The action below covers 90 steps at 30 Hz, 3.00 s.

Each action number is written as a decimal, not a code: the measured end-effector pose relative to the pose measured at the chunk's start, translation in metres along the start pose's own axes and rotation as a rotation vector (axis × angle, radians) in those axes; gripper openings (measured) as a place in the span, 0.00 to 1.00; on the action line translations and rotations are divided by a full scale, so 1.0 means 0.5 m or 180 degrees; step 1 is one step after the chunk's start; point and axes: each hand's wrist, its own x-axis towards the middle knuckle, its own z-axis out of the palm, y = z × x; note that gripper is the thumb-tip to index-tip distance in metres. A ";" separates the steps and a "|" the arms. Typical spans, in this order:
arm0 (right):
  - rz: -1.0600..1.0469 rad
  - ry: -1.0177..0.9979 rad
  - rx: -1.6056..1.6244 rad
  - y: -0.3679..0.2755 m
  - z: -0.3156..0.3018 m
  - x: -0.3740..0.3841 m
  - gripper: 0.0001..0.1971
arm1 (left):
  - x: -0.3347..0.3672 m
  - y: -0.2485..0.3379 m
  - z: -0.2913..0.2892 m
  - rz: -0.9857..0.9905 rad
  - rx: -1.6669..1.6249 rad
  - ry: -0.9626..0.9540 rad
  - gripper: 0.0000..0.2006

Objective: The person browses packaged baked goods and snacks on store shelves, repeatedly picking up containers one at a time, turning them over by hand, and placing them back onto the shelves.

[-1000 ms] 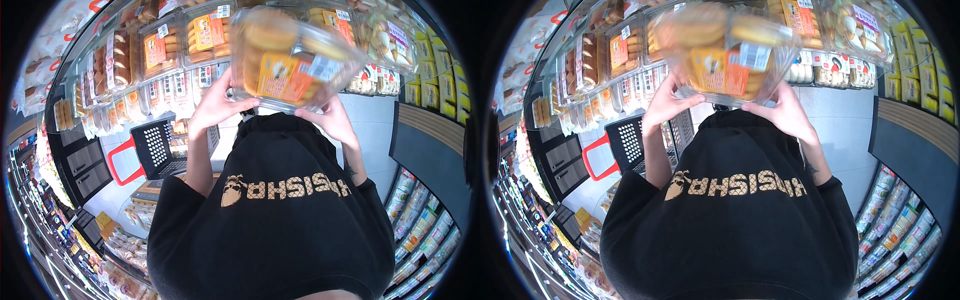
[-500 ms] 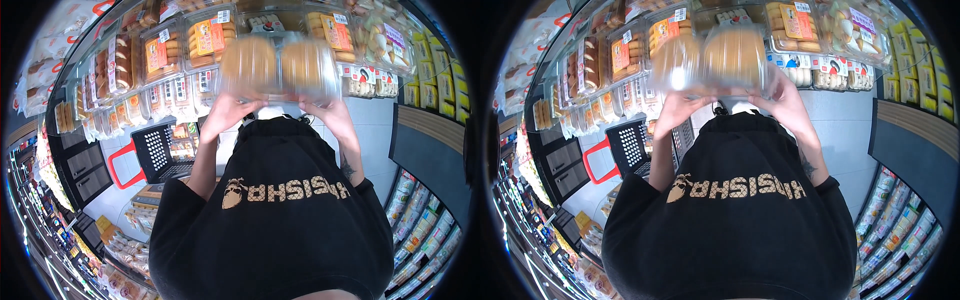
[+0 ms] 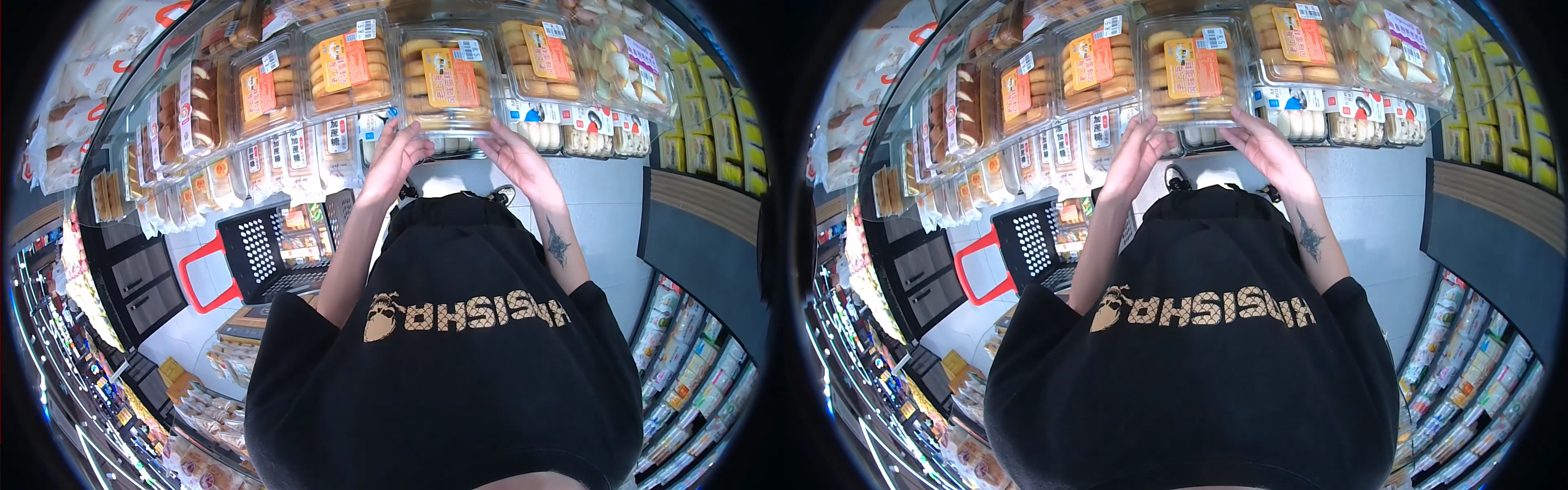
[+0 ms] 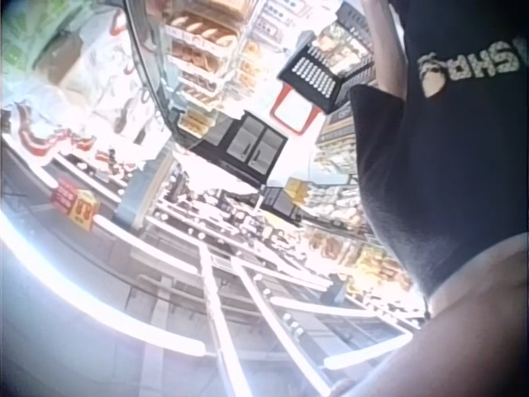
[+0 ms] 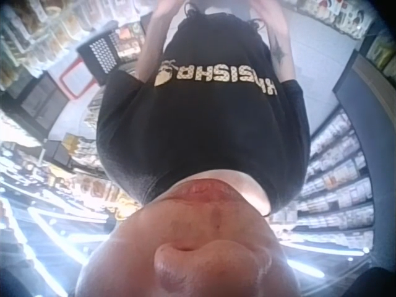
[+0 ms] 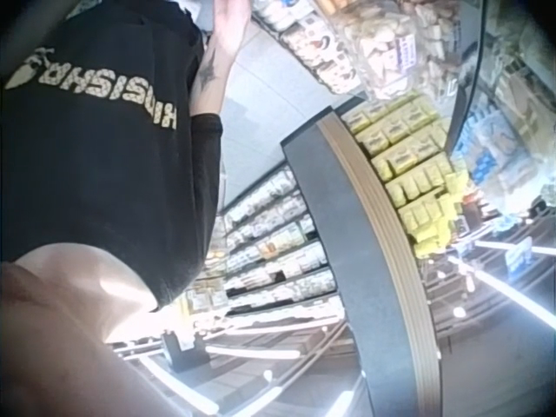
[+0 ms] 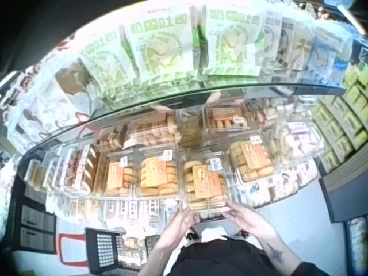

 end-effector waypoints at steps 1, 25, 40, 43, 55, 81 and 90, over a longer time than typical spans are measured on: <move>-0.0036 0.0067 0.0124 0.001 0.001 0.005 0.12 | 0.009 -0.001 -0.003 0.0121 -0.0288 -0.0072 0.29; -0.0508 0.0229 0.0742 0.018 -0.029 0.085 0.11 | 0.072 0.005 0.040 -0.0217 -0.1543 0.0400 0.14; -0.0332 0.0157 0.0405 -0.170 -0.329 -0.144 0.16 | 0.052 -0.130 0.168 -0.0628 0.0510 -0.0546 0.12; -0.0745 0.0072 0.0237 -0.266 -0.351 -0.181 0.19 | 0.078 -0.138 0.293 -0.0301 0.0608 -0.0793 0.14; -0.1347 0.0150 0.0035 -0.406 -0.349 -0.184 0.18 | 0.205 -0.153 0.506 0.0177 -0.0008 -0.0917 0.18; -0.3934 0.0459 -0.3602 -0.391 -0.299 -0.243 0.33 | 0.066 -0.149 0.521 0.3681 0.3498 -0.0211 0.18; -0.2068 0.0520 -0.3104 -0.390 -0.320 -0.244 0.37 | 0.088 -0.161 0.494 0.2013 0.3392 -0.0522 0.27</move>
